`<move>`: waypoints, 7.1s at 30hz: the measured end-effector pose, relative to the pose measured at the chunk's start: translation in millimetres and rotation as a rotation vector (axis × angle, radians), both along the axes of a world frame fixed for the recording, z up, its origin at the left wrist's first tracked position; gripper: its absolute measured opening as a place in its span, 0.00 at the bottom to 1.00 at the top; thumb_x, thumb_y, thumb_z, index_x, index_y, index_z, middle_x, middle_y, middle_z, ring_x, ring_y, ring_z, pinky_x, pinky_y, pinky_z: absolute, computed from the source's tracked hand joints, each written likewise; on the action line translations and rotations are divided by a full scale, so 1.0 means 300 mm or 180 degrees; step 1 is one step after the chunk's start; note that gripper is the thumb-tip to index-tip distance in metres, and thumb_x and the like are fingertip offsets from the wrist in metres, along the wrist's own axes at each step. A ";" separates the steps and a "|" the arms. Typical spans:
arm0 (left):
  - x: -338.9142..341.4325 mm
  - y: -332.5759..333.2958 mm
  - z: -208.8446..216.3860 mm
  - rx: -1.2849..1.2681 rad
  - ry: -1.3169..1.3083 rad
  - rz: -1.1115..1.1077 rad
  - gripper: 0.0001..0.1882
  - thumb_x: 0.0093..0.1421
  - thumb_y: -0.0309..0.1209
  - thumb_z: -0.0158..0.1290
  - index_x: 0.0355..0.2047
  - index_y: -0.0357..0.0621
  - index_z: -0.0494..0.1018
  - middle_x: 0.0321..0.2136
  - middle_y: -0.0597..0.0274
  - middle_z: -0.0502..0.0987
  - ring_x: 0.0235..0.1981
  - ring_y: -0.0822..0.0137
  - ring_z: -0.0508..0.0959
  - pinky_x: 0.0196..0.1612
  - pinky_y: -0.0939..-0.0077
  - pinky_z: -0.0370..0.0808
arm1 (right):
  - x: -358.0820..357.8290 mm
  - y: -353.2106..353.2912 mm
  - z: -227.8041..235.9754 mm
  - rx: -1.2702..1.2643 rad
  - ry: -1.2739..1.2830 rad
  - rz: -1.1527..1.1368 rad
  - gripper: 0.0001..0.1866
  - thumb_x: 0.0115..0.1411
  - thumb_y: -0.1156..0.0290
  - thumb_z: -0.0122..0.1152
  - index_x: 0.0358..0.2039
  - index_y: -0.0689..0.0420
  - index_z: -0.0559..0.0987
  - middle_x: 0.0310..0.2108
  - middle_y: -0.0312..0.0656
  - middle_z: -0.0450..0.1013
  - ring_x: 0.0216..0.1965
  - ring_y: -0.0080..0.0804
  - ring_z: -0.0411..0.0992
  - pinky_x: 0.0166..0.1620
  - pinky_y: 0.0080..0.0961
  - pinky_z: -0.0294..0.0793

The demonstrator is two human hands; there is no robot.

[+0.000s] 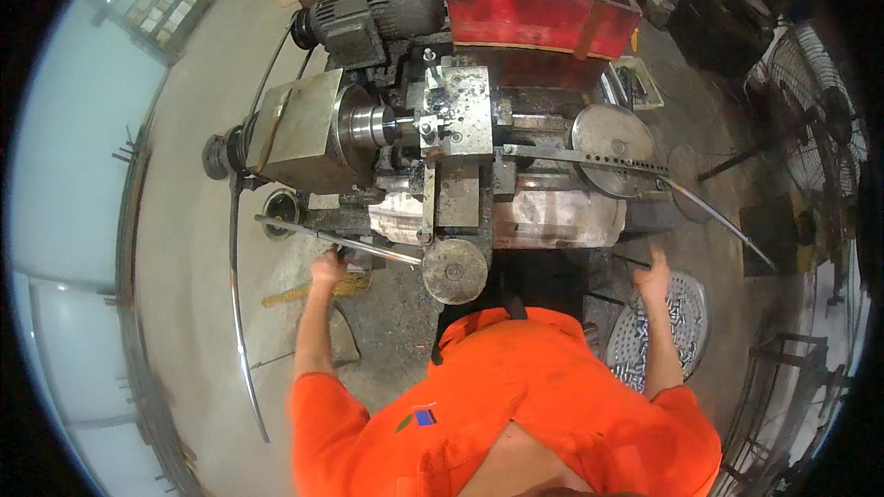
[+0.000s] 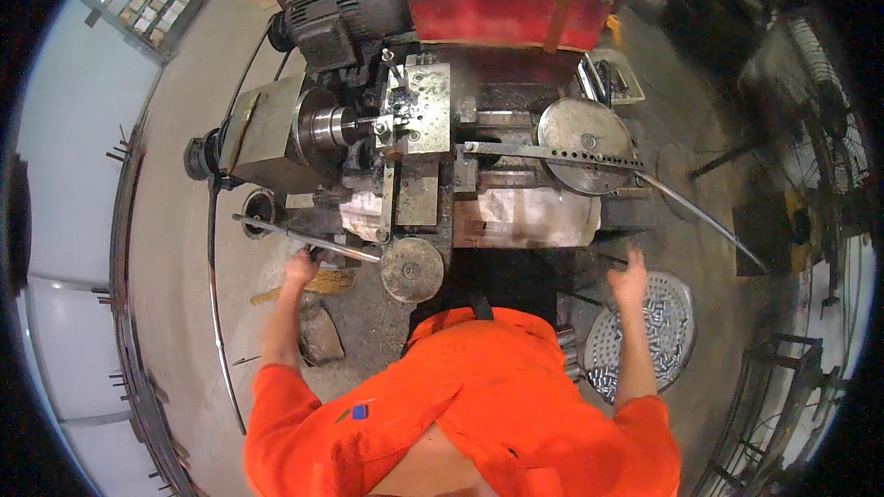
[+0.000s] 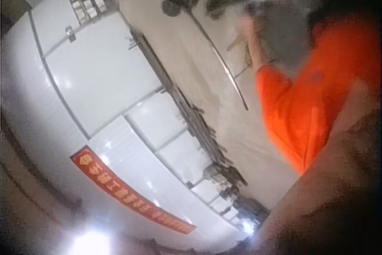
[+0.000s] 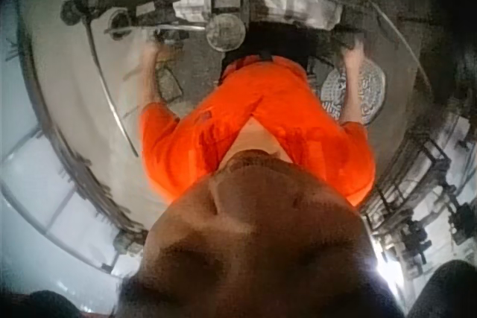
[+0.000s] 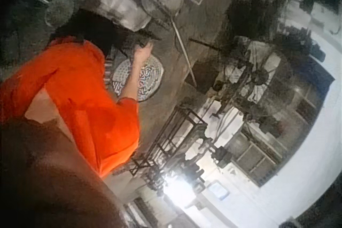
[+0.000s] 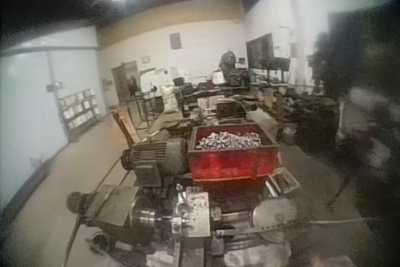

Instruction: The person operates a metal turning machine, inserting metal rods into the chuck, engaging the cutting tool, and collecting the finished parts into a perforated metal basket. The person repeats this cycle continuously throughout the clip.

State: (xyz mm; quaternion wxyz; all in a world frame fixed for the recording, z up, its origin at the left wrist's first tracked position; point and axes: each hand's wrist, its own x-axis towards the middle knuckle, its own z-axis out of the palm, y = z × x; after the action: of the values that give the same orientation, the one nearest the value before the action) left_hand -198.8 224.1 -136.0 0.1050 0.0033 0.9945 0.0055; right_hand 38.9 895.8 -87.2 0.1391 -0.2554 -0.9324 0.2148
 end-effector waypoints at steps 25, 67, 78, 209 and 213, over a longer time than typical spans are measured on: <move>0.156 -0.270 0.427 0.2071 0.0933 0.0862 0.14 0.58 0.29 0.48 0.42 0.35 0.71 0.21 0.58 0.76 0.19 0.69 0.74 0.27 0.73 0.73 | -0.952 -0.771 0.705 0.0048 0.1057 0.3301 0.20 0.35 0.70 0.57 0.33 0.59 0.77 0.38 0.45 0.73 0.42 0.46 0.68 0.46 0.35 0.68; 0.573 -0.148 0.577 0.1603 0.1156 0.1726 0.15 0.48 0.36 0.56 0.29 0.35 0.70 0.18 0.56 0.73 0.20 0.61 0.75 0.27 0.66 0.72 | -1.054 -0.861 0.824 0.1294 0.0784 0.2979 0.11 0.32 0.64 0.56 0.15 0.57 0.79 0.21 0.51 0.74 0.33 0.48 0.71 0.42 0.40 0.71; 0.333 -0.268 0.541 0.3619 0.0426 0.1704 0.13 0.52 0.31 0.56 0.31 0.34 0.71 0.18 0.61 0.71 0.16 0.69 0.71 0.22 0.74 0.71 | -0.990 -0.359 0.958 0.0870 0.1611 0.2042 0.28 0.36 0.66 0.57 0.44 0.53 0.75 0.52 0.53 0.63 0.49 0.52 0.64 0.52 0.38 0.65; 0.091 0.026 -0.076 0.0537 0.0009 0.0685 0.22 0.44 0.45 0.60 0.33 0.42 0.75 0.33 0.49 0.77 0.38 0.51 0.77 0.39 0.62 0.74 | -0.682 -0.492 0.693 0.0337 0.1137 0.3085 0.15 0.32 0.72 0.59 0.26 0.59 0.79 0.40 0.46 0.73 0.41 0.46 0.69 0.44 0.34 0.70; -0.036 -0.026 0.027 -0.0794 -0.0376 -0.0329 0.14 0.44 0.41 0.59 0.30 0.51 0.76 0.34 0.56 0.78 0.38 0.59 0.78 0.37 0.65 0.75 | -0.508 -0.194 0.618 0.0515 0.0495 0.2006 0.15 0.34 0.71 0.59 0.28 0.58 0.79 0.37 0.43 0.75 0.41 0.44 0.70 0.45 0.32 0.70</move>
State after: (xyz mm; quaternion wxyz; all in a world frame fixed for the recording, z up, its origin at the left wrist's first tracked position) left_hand -209.5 216.3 -128.0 0.1630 0.0412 0.9780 -0.1234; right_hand -113.6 837.7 98.3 0.1564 0.0745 -0.9661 0.1914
